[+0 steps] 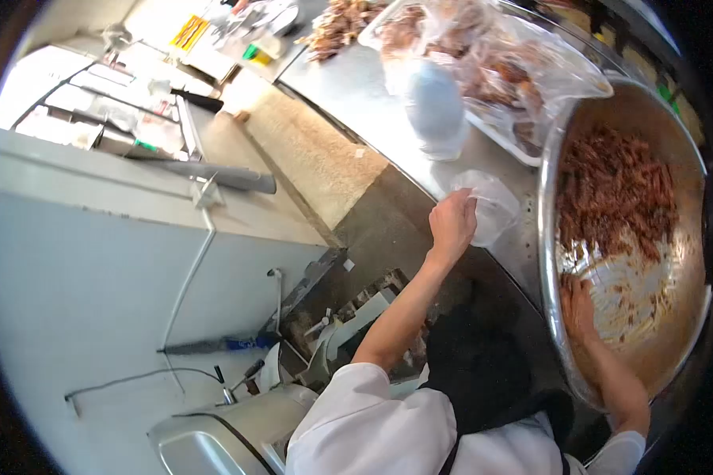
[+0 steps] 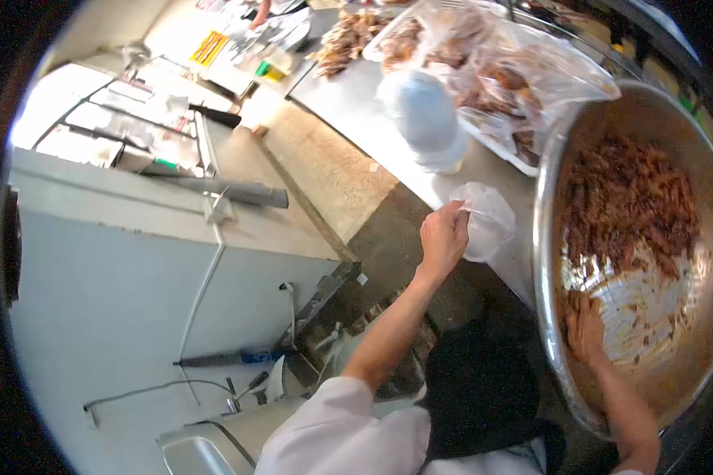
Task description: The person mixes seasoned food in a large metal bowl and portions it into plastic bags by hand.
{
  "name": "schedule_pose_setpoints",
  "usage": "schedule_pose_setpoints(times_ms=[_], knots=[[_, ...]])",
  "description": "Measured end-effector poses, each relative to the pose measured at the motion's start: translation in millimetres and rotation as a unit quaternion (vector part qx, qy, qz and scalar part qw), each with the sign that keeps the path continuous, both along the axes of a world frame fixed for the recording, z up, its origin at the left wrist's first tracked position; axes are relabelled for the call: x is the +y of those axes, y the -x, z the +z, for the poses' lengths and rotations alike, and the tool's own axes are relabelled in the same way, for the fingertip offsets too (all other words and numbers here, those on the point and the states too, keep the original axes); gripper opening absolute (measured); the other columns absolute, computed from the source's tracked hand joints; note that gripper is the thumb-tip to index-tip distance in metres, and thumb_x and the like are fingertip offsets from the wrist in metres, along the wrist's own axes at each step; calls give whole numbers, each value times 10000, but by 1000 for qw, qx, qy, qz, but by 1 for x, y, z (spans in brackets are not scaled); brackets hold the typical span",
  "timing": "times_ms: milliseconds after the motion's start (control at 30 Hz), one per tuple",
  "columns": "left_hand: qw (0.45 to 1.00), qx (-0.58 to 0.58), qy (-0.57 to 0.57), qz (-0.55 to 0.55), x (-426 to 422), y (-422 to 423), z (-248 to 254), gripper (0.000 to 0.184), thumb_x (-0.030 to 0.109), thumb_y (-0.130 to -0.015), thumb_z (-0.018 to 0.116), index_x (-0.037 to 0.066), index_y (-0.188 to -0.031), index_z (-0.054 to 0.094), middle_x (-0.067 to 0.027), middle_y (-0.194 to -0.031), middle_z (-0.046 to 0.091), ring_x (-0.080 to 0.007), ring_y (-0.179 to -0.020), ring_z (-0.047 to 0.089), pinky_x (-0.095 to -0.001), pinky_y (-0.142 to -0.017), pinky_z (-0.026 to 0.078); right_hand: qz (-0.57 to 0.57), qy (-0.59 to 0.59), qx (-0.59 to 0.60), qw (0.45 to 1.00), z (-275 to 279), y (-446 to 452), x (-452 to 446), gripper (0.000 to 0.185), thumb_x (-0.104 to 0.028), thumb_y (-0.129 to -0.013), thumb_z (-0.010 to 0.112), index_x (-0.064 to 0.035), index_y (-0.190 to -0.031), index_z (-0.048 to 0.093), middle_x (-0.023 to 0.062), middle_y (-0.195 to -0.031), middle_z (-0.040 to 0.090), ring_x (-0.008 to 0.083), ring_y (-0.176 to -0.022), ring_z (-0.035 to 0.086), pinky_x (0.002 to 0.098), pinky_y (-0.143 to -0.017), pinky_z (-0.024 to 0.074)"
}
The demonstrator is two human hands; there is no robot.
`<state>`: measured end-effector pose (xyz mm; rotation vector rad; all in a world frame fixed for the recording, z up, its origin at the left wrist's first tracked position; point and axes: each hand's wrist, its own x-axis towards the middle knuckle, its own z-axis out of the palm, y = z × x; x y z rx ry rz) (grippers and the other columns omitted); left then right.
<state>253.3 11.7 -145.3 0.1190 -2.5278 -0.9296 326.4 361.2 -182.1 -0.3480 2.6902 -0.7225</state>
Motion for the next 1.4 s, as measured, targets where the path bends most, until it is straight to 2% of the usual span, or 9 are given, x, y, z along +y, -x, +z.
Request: schedule_pose_setpoints(times_ms=[67,133,433,567,633,800,1100,1200,1400], knots=[[997,-78,-18,13,-6,-4,17,223,145,-889,559,13,-1063,601,-226,-708,613,-399,-685,623,-466,-617,469,9,114,-42,993,-67,-2,19,363,-266,-969,446,-24,-1223,539,182,-1092,621,317,-1050,583,396,-883,459],[997,-50,-59,16,-3,-10,24,259,180,-919,532,-4,-1093,588,-231,-657,590,-411,-653,615,-478,-592,456,-29,19,-130,991,10,0,-2,407,-329,-955,443,-30,-1212,541,235,-1097,606,388,-1038,570,415,-875,447],[996,-18,-92,-6,-5,-5,38,371,242,-947,513,-4,-1223,536,-201,-594,565,-398,-570,584,-487,-526,427,-141,61,-190,970,-10,10,-11,459,-354,-919,485,-14,-1219,553,262,-1114,609,398,-1069,570,412,-914,440],[996,45,-65,-46,-27,-2,21,442,360,-997,397,13,-788,572,-156,-484,452,-327,-431,457,-446,-466,356,-133,59,-193,970,26,16,-35,464,-370,-918,460,15,-1132,606,260,-1007,645,366,-964,621,412,-877,449],[962,-135,-229,-67,-31,-7,28,621,483,-996,346,14,-610,475,-6,-492,353,-109,-505,379,-342,-454,316,-174,95,-258,946,63,18,-47,471,-384,-928,449,-1,-1162,589,170,-826,629,240,-762,606,379,-655,460],[992,-32,-124,-20,-19,4,24,397,250,-1007,381,-71,-1084,601,-217,-714,635,-309,-627,616,-418,-591,452,-231,350,-382,823,162,51,-68,424,-430,-949,469,-130,-1231,571,-27,-669,536,80,-466,472,223,-315,348],[994,-23,-91,-62,-3,-13,88,301,115,-970,446,-61,-1176,575,-242,-871,665,-346,-767,670,-388,-684,508,-213,517,-500,661,106,144,-232,293,-367,-926,519,-79,-978,524,69,-829,583,209,-507,530,374,-417,499],[994,43,-80,-57,-26,2,107,273,78,-956,464,-47,-1173,572,-209,-884,681,-262,-792,689,-375,-695,528,-194,450,-300,818,117,148,-238,371,-349,-935,534,-57,-1165,525,71,-1033,592,219,-835,623,369,-582,548],[969,190,-95,-128,-46,138,162,114,41,-844,520,-19,-921,580,-251,-811,575,-429,-766,553,-484,-670,425,-184,551,-85,809,213,134,-156,446,-326,-945,535,-31,-1277,492,140,-1176,601,182,-871,659,284,-716,527]])
